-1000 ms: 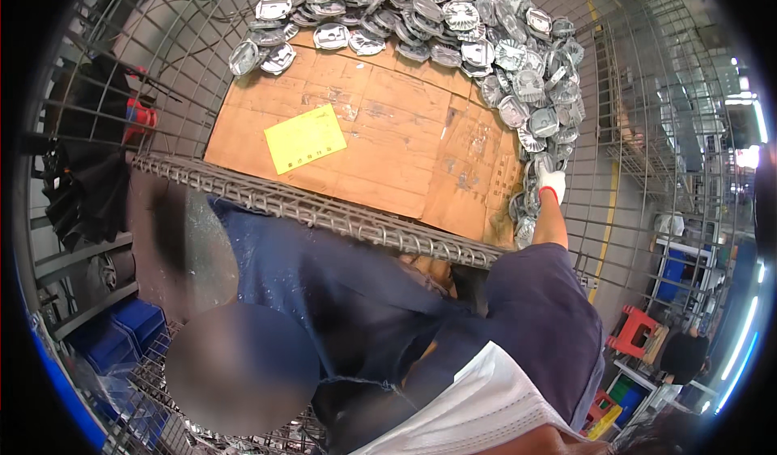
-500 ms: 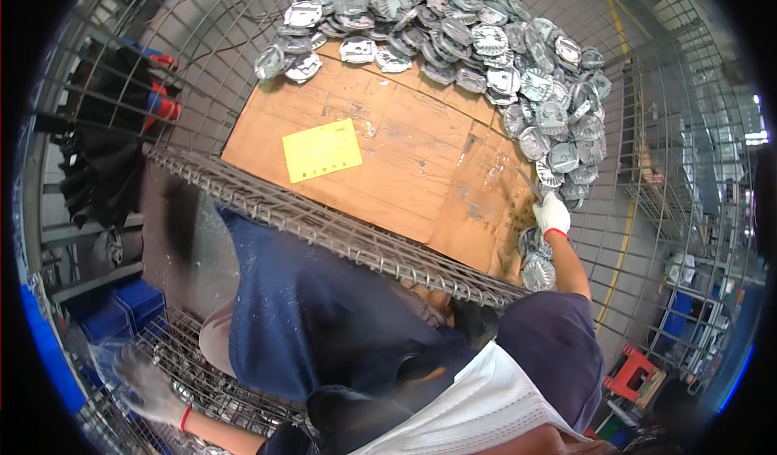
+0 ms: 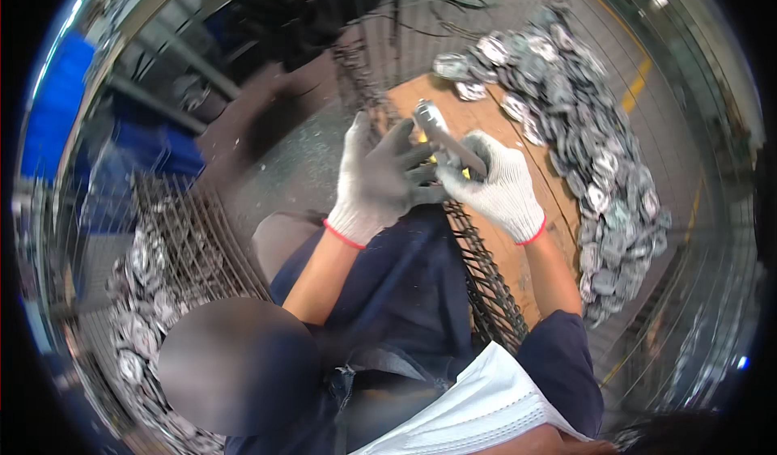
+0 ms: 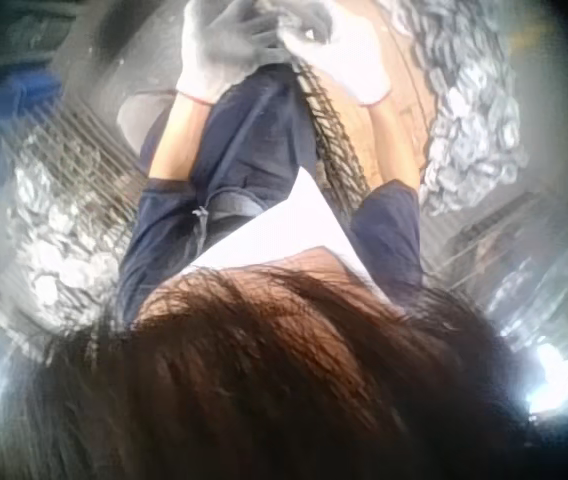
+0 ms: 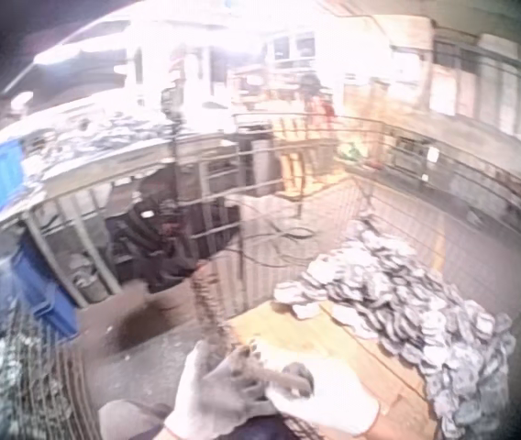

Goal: Using a handheld scraping tool to remove burrs and excess material from circular metal castings.

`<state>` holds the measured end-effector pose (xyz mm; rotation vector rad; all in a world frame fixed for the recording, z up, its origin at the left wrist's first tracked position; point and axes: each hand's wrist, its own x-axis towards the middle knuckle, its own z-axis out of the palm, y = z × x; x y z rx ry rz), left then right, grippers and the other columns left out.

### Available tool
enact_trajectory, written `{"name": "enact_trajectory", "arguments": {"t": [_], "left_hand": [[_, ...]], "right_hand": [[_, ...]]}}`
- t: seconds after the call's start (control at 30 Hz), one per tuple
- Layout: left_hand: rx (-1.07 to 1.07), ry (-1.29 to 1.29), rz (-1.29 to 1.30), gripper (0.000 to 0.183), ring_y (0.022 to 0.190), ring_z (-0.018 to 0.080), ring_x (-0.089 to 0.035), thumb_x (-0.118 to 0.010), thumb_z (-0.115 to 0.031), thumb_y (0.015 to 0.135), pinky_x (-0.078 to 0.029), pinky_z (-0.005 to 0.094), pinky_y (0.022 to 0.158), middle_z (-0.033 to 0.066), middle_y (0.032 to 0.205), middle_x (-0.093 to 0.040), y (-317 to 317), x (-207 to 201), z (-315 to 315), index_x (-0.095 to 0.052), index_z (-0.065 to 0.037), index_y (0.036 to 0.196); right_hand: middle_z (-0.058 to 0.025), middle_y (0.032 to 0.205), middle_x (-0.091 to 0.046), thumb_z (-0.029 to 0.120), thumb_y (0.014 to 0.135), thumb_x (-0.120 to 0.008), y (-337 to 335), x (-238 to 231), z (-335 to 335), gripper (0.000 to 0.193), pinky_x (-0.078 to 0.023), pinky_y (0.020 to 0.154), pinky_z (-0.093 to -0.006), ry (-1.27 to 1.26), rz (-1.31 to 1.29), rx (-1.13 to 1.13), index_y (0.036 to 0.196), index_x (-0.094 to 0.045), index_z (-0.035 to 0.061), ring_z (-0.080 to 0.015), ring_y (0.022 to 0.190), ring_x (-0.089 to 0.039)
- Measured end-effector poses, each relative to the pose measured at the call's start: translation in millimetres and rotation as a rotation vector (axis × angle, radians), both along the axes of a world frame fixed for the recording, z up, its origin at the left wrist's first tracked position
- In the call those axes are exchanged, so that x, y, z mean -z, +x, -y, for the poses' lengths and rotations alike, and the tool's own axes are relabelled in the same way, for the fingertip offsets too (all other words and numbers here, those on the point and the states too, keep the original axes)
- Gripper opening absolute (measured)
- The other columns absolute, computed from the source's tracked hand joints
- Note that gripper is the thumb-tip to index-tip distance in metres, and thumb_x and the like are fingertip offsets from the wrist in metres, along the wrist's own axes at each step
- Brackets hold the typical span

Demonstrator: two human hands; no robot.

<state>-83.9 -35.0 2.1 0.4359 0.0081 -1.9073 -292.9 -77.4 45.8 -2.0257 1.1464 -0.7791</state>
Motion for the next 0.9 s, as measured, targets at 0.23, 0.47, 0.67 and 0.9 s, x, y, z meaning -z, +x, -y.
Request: {"name": "enact_trajectory", "arguments": {"t": [0.23,0.47,0.67,0.9], "left_hand": [[-0.16,-0.377,-0.386,0.098,0.146,0.0535,-0.051,-0.046,-0.085,0.098,-0.038,0.0771,0.117,0.0285,0.164,-0.049,58.3,12.4,-20.9,-0.045,-0.014,0.166],[-0.189,-0.446,-0.695,0.095,0.144,0.0529,-0.053,-0.046,-0.08,0.1,-0.038,0.0773,0.117,0.0277,0.163,-0.049,80.5,15.3,-27.5,-0.043,-0.012,0.166],[-0.486,-0.458,-0.526,0.093,0.138,0.0522,-0.059,-0.045,-0.077,0.103,-0.05,0.0701,0.113,0.0284,0.154,-0.057,85.8,17.2,-36.0,-0.04,-0.008,0.166],[-0.706,-0.466,-0.287,0.085,0.12,0.0417,-0.072,-0.039,-0.074,0.106,-0.061,0.0585,0.104,0.0247,0.133,-0.07,95.1,17.5,-32.3,-0.053,-0.004,0.153]], "right_hand": [[0.0008,0.063,-0.048,0.024,0.112,-0.061,74.5,-52.0,-14.2,0.03,-0.044,0.05,-0.026,0.447,1.086,-0.172,0.085,-0.057,0.0116,-0.0127,0.053,-0.048],[0.0,0.053,-0.037,0.061,0.117,-0.029,121.6,-71.5,-26.2,0.067,-0.038,0.036,-0.0322,0.294,1.507,-0.572,0.069,-0.041,0.0164,-0.0157,0.039,-0.034],[-0.0003,0.052,-0.035,0.063,0.117,-0.025,171.7,-42.4,-48.7,0.066,-0.034,0.036,-0.0318,0.362,1.426,-0.431,0.072,-0.04,0.0178,-0.0163,0.038,-0.031],[0.0016,0.057,-0.032,0.061,0.117,-0.03,191.3,-41.7,-65.4,0.064,-0.036,0.037,-0.0287,0.203,1.263,-0.235,0.068,-0.03,0.02,-0.0118,0.042,-0.031]]}}
